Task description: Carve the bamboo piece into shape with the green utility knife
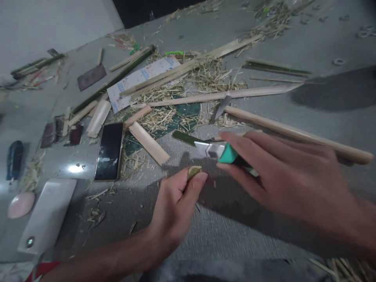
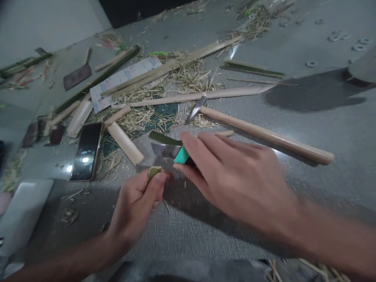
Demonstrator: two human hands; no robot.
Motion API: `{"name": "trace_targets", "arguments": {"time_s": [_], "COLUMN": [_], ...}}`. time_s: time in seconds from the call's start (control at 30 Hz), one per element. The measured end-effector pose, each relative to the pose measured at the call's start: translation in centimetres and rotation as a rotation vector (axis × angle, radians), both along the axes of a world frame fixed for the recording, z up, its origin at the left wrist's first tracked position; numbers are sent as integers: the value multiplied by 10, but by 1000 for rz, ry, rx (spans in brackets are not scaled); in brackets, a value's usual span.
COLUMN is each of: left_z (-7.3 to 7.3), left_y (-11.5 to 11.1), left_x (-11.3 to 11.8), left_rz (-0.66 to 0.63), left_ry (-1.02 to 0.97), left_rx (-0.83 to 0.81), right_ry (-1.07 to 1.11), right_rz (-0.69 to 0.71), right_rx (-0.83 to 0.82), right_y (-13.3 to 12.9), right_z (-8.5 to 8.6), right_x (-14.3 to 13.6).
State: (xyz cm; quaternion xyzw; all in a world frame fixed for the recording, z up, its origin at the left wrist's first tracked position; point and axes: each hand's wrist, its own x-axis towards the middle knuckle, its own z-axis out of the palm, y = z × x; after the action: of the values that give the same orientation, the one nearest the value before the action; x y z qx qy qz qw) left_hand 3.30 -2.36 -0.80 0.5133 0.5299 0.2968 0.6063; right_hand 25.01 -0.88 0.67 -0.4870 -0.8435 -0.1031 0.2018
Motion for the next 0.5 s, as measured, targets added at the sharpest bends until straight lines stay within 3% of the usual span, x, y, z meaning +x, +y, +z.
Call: {"name": "trace_targets", "arguments": {"time_s": [0.23, 0.5], "left_z": [4, -1], "left_y": [6, 3], "left_x": [3, 2], "left_rz": [106, 103], "left_ry": [-399, -390], "left_rx": [-299, -191], "right_ry": [71, 116], "right_rz": [43, 211], "right_rx": [-69, -141], "right_y": [7, 6], "right_z": [-5, -8], "right_x": [3, 2]}}
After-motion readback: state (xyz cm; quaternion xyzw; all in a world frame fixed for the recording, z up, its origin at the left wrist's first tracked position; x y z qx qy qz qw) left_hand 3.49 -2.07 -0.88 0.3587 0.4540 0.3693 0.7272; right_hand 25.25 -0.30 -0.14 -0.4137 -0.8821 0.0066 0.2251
